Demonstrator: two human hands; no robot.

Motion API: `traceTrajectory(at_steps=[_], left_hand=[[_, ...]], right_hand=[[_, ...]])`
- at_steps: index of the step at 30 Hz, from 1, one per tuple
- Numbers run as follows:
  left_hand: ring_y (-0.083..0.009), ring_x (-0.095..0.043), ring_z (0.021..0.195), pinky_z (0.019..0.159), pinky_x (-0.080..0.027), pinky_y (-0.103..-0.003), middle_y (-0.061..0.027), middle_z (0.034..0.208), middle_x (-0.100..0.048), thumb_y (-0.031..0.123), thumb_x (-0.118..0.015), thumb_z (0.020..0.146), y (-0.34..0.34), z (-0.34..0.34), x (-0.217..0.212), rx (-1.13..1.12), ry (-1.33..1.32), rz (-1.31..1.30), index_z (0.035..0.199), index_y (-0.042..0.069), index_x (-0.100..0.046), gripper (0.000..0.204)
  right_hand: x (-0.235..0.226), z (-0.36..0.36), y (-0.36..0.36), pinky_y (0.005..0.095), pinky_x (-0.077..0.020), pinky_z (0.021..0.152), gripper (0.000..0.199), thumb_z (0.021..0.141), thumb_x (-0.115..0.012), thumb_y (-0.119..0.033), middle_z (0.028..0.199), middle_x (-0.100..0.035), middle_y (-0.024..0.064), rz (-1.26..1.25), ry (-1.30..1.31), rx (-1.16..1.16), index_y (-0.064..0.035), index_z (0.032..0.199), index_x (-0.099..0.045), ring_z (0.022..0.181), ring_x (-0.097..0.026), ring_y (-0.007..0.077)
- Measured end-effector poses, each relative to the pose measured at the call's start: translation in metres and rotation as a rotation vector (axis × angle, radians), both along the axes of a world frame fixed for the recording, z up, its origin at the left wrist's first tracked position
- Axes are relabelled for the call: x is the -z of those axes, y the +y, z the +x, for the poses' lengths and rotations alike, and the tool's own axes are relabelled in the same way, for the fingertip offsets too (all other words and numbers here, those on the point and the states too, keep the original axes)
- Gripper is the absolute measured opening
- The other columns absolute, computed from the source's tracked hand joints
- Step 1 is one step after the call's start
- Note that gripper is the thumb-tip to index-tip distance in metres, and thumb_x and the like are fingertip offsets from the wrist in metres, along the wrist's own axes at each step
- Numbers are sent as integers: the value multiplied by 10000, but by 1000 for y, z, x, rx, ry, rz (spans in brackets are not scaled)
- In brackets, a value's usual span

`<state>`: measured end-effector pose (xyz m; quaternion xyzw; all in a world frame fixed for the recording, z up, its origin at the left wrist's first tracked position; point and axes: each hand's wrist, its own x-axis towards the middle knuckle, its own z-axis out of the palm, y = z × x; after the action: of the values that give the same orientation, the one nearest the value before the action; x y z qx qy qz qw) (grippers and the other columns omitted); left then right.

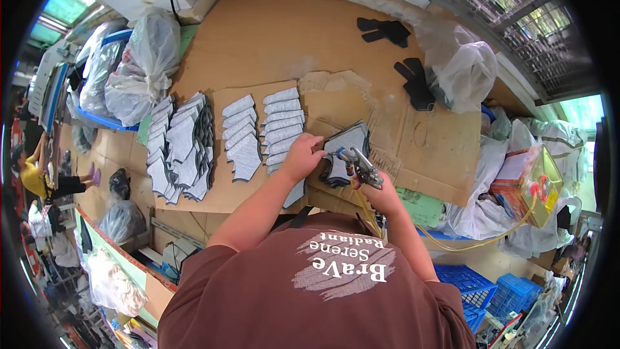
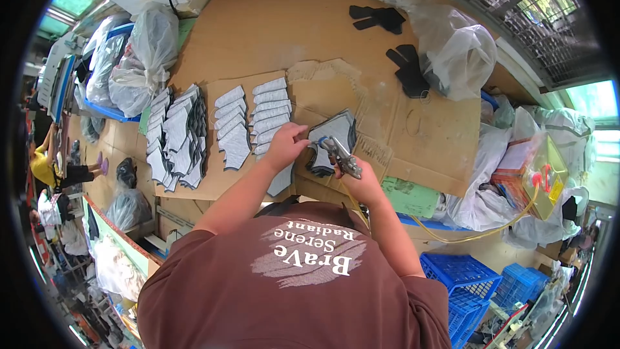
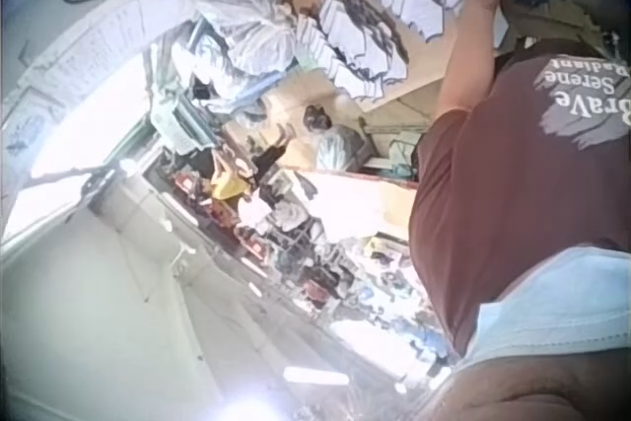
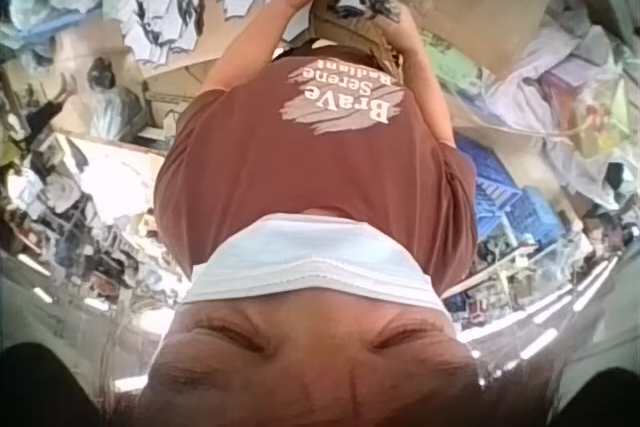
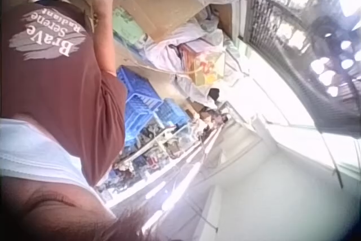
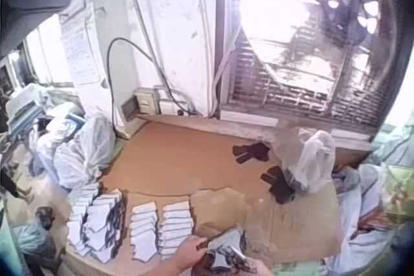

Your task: Spraying adhesive onto shoe upper components using a pneumatic spray gun.

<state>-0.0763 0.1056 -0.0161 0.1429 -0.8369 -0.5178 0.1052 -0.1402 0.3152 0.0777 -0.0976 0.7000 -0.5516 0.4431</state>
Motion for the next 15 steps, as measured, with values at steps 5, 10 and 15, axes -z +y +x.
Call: traceTrajectory(at_steps=[5, 10, 15], left_hand=[[-213, -544, 647, 601, -442, -296, -104, 784, -554, 55, -682, 678, 6, -6, 1, 28, -7, -31, 931, -3, -632, 265], [-211, -552, 656, 605, -444, -293, -101, 764, -551, 43, -682, 675, 8, -6, -3, 15, -2, -36, 918, 2, -637, 250], [-189, -558, 667, 608, -451, -276, -94, 770, -551, 17, -685, 670, 8, -5, -1, 3, -10, 9, 913, 5, -636, 249]], right_hand=[[5, -1, 2, 241, -423, 699, 201, 727, -484, -5, 755, -560, 6, 12, 16, 11, -1, 914, -555, 721, -513, 100], [3, -3, 4, 242, -426, 698, 199, 722, -480, -7, 752, -564, 9, 39, 4, 68, 1, 905, -559, 716, -517, 101], [12, -10, 15, 234, -424, 676, 195, 714, -455, -9, 740, -568, 10, 51, 54, 130, -11, 872, -570, 702, -520, 99]])
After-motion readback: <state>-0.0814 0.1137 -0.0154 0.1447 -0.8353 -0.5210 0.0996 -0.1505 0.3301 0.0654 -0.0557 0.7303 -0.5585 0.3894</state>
